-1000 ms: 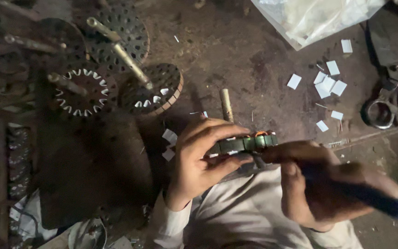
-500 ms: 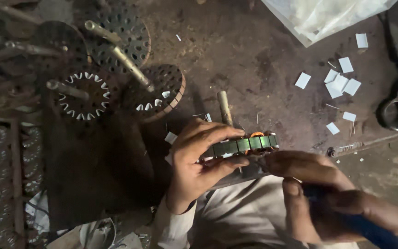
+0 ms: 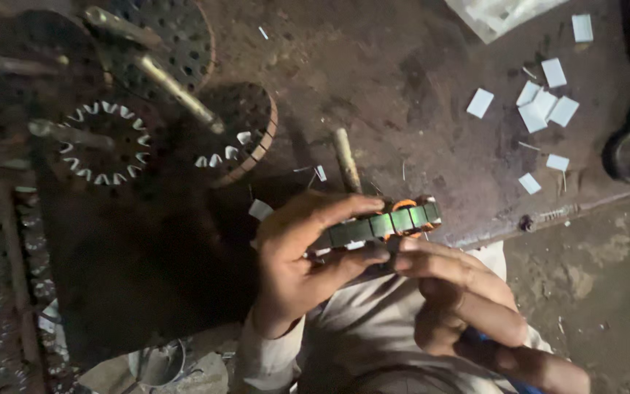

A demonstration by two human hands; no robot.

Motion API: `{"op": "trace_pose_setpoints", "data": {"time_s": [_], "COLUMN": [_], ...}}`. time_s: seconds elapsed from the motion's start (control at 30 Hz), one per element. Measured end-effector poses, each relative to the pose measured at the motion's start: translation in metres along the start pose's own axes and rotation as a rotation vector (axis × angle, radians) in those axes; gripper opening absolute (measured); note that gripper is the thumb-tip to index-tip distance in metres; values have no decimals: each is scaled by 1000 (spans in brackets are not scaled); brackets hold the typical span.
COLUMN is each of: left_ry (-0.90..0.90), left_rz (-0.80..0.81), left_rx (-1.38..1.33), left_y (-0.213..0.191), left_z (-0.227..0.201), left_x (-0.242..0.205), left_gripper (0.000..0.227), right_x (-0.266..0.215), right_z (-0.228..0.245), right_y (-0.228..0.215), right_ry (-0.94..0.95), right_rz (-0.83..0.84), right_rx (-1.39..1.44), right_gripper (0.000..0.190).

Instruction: The person inserts small white rectangular insulating pieces into the slots of a copper-wound stator core. They use a blue-handled screwdriver to press the pieces into place and rotate the stator to access different slots.

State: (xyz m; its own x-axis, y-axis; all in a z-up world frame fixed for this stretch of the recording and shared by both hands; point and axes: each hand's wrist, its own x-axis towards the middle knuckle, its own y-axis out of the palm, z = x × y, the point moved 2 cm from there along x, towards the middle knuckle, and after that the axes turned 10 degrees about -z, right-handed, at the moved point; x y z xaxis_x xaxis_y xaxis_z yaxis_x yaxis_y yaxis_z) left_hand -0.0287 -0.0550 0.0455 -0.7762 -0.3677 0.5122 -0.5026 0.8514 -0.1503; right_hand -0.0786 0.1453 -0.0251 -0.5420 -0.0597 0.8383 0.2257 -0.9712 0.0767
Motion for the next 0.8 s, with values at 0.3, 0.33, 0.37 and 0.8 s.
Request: {"op": "trace_pose_setpoints", "data": {"time_s": [0.3,0.33,0.37,0.8], "left_ry": [36,32,23,39], "left_rz": [-48,-48,-43,-77], "left_rx": [-53,-59,-68,19], "left_y": [1,1,2,4], "left_z": [0,1,1,0], "left_x": [-1,0,0,-1], "left_gripper": [43,44,44,43], "right_x": [45,52,55,62], "right_z": [33,35,37,20], "right_y": [-16,-20,-24,-33], "right_ry": [397,441,471,308], "right_rz": [-169,-183,-207,108], "right_rx": [227,181,86,-29], "right_gripper": [18,17,14,35]}}
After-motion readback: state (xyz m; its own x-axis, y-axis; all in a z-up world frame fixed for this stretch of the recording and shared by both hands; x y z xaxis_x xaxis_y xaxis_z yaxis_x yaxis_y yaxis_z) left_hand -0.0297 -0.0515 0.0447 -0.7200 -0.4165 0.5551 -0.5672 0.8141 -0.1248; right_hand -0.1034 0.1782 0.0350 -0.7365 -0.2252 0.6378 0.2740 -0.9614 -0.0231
